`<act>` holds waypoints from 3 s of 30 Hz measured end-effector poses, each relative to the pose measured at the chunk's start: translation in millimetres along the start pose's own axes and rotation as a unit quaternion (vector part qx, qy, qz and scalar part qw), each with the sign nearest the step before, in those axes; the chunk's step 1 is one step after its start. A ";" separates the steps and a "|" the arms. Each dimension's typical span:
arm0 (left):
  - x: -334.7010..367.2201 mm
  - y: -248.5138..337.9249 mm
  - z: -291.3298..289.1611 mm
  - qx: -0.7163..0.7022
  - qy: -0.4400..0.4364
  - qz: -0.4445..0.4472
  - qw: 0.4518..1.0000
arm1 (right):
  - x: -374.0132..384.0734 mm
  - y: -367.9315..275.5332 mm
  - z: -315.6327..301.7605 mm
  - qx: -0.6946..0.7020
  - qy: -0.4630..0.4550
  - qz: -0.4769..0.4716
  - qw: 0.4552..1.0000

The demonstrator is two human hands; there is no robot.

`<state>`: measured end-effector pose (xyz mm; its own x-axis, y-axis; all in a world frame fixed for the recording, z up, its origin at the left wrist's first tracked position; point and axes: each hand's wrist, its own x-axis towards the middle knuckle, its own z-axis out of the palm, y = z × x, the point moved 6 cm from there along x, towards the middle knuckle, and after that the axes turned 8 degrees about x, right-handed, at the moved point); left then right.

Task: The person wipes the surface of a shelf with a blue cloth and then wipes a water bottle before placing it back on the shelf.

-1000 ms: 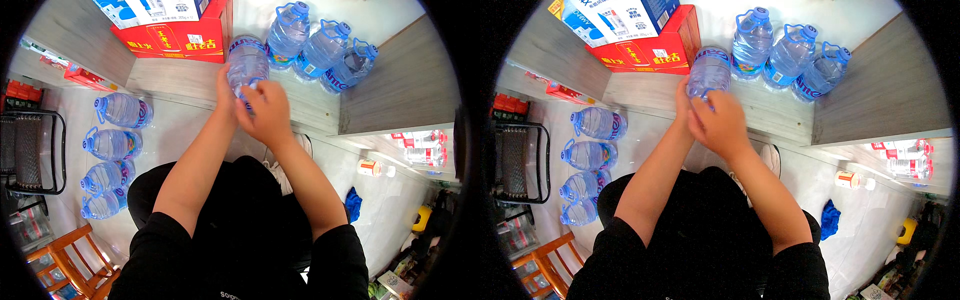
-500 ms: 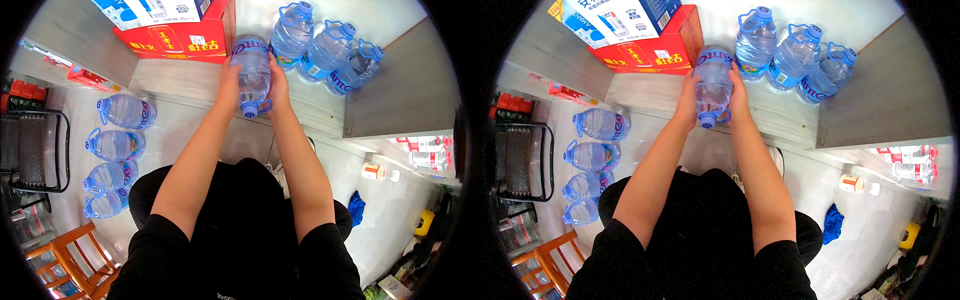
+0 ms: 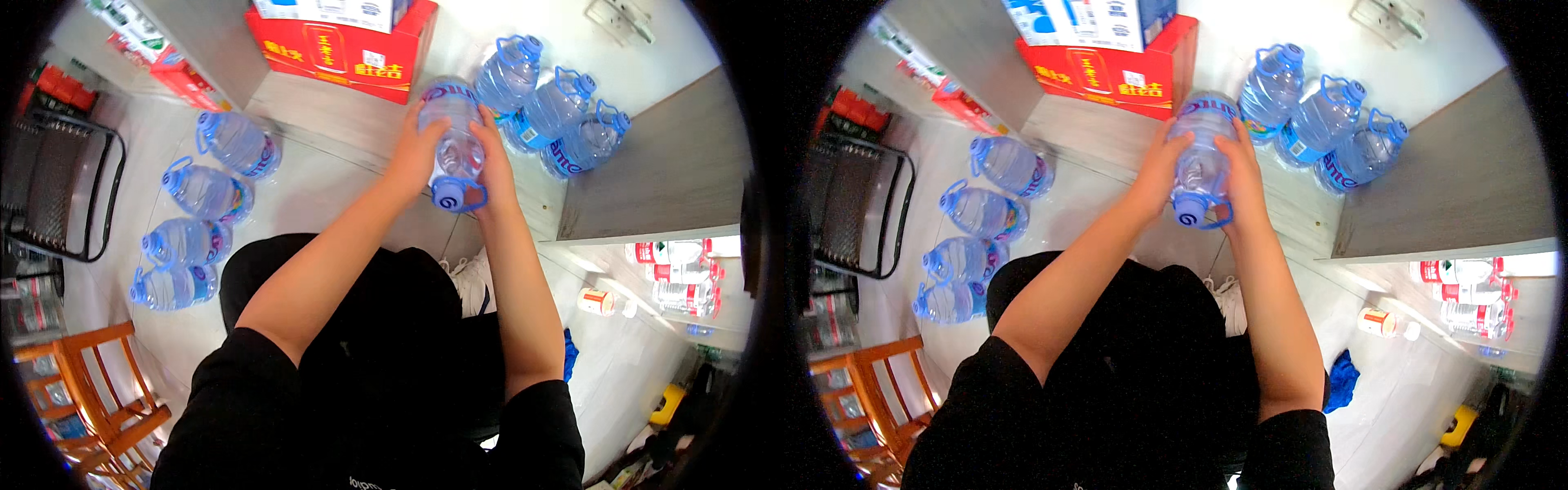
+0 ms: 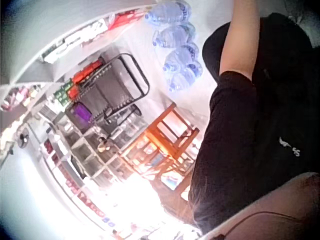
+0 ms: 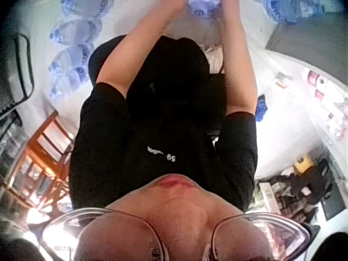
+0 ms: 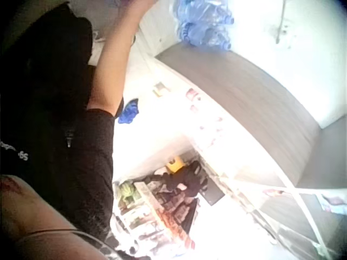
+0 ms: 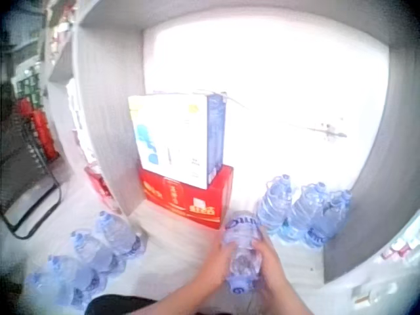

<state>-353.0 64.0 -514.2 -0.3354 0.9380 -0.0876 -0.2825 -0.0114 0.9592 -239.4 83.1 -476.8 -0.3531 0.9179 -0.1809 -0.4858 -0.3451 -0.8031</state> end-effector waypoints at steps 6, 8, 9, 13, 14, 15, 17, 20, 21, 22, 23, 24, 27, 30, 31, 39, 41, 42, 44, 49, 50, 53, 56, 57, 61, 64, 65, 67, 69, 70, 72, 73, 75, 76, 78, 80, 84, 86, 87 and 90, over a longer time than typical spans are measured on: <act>-78.2 48.8 -30.9 0.044 -0.023 -0.049 0.998 | -52.7 4.1 46.1 -0.055 -0.056 0.046 0.996; -98.7 67.5 -58.3 0.044 -0.011 -0.069 0.997 | -64.8 11.0 77.6 -0.065 -0.091 0.075 0.991; -104.9 74.9 -69.4 0.106 -0.022 -0.064 0.992 | -70.3 13.7 89.3 -0.072 -0.109 0.097 0.987; -122.8 96.9 -123.5 0.231 -0.038 -0.114 0.966 | -61.5 39.6 129.9 -0.123 -0.176 0.136 0.967; -124.3 96.1 -137.0 0.220 -0.013 -0.127 0.967 | -58.9 51.1 139.6 -0.145 -0.180 0.168 0.958; -126.4 97.8 -147.1 0.215 -0.008 -0.128 0.968 | -56.3 62.6 146.8 -0.168 -0.181 0.200 0.948; -129.9 96.0 -166.3 0.175 -0.003 -0.180 0.968 | -47.4 79.6 160.0 -0.211 -0.176 0.249 0.929; -126.1 81.1 -200.4 0.147 0.015 -0.204 0.968 | -40.8 104.6 184.4 -0.286 -0.174 0.285 0.898; -124.1 77.3 -206.1 0.132 0.017 -0.216 0.967 | -36.0 110.1 190.2 -0.322 -0.180 0.275 0.888; -120.8 73.8 -210.3 0.129 0.017 -0.220 0.967 | -29.0 116.7 192.7 -0.324 -0.178 0.279 0.886; -117.7 69.1 -214.5 0.129 0.019 -0.232 0.964 | -21.9 124.7 193.3 -0.334 -0.178 0.294 0.877; -114.7 65.2 -218.9 0.129 0.022 -0.244 0.961 | -16.0 132.2 195.0 -0.344 -0.179 0.309 0.868; -107.1 53.1 -233.4 0.106 0.028 -0.271 0.956 | -3.3 151.5 199.9 -0.367 -0.198 0.336 0.845; -100.8 46.5 -240.8 0.100 0.064 -0.269 0.956 | 6.3 161.1 203.9 -0.380 -0.200 0.354 0.831; -98.0 42.5 -243.8 0.098 0.064 -0.275 0.954 | 8.9 164.2 203.7 -0.379 -0.197 0.360 0.829; -88.4 23.9 -254.7 0.101 0.078 -0.295 0.947 | 23.8 177.6 200.6 -0.393 -0.197 0.349 0.828; -86.1 26.9 -253.6 0.107 0.076 -0.288 0.949 | 28.6 179.6 199.4 -0.388 -0.202 0.353 0.827; -83.6 28.9 -253.2 0.112 0.075 -0.277 0.951 | 31.0 179.6 199.7 -0.384 -0.209 0.354 0.827; -82.5 26.0 -253.4 0.109 0.070 -0.281 0.951 | 32.5 179.5 198.0 -0.378 -0.205 0.350 0.832; -82.2 19.5 -259.3 0.108 0.071 -0.287 0.949 | 25.8 176.9 199.8 -0.375 -0.187 0.330 0.846; -80.8 18.2 -260.5 0.108 0.074 -0.293 0.947 | 27.3 180.5 197.9 -0.358 -0.193 0.336 0.849; -80.5 21.4 -255.8 0.115 0.085 -0.287 0.947 | 23.0 182.6 193.7 -0.311 -0.182 0.320 0.877; -79.6 22.1 -257.9 0.110 0.091 -0.277 0.950 | 14.4 182.8 191.3 -0.266 -0.152 0.279 0.910; -80.7 23.0 -258.0 0.100 0.087 -0.280 0.951 | 12.2 181.5 188.7 -0.254 -0.136 0.261 0.921; -88.6 31.9 -253.5 0.092 0.110 -0.273 0.951 | 6.0 173.1 172.2 -0.199 -0.110 0.237 0.944; -103.0 50.9 -255.4 0.188 0.139 -0.228 0.945 | 5.5 141.7 142.7 -0.202 -0.102 0.192 0.955; -108.9 58.0 -256.9 0.257 0.133 -0.218 0.932 | 2.1 129.7 131.7 -0.220 -0.134 0.220 0.941; -112.5 66.2 -260.6 0.402 0.054 -0.205 0.891 | -2.7 101.4 107.6 -0.237 -0.157 0.237 0.929; -118.9 81.6 -229.6 0.423 0.003 -0.175 0.889 | 0.8 64.9 68.6 -0.286 -0.108 0.147 0.941; -118.0 82.8 -212.4 0.426 -0.014 -0.168 0.889 | 2.2 51.2 47.1 -0.283 -0.093 0.138 0.945; -110.7 91.2 -175.1 0.347 -0.051 -0.093 0.932 | 6.0 15.3 6.1 -0.217 -0.018 0.080 0.973; -104.4 91.8 -157.0 0.351 -0.061 -0.089 0.930 | 5.9 1.8 -9.1 -0.213 -0.010 0.073 0.974; -88.4 93.0 -105.2 0.321 -0.133 -0.023 0.937 | 6.4 -31.5 -41.9 -0.204 0.062 -0.014 0.977; -72.0 85.0 -87.1 0.319 -0.163 -0.006 0.934 | 7.0 -41.2 -51.9 -0.202 0.066 -0.018 0.977; -38.6 68.2 -52.2 0.288 -0.166 0.027 0.943 | 8.9 -68.5 -68.9 -0.261 0.100 -0.124 0.952; -7.5 62.0 -24.4 0.255 -0.154 0.028 0.954 | 13.7 -82.8 -65.8 -0.275 0.098 -0.176 0.940; 37.4 50.8 38.4 0.175 -0.140 0.068 0.972 | 35.2 -106.5 -74.9 -0.287 0.110 -0.317 0.897; 59.1 45.6 50.0 0.171 -0.125 0.092 0.973 | 48.6 -107.5 -53.2 -0.247 0.088 -0.317 0.911; 68.0 41.1 57.0 0.164 -0.117 0.114 0.973 | 54.0 -107.4 -46.3 -0.211 0.072 -0.317 0.922; 80.1 41.0 87.9 0.136 -0.051 0.153 0.977 | 77.1 -118.2 -51.5 -0.272 0.104 -0.409 0.865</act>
<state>-312.5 169.1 -458.2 -0.2720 0.9349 0.2279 0.0719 -0.2164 0.9737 -168.0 204.7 -425.0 0.1104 0.8463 0.5211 -0.0369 0.5274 -0.8488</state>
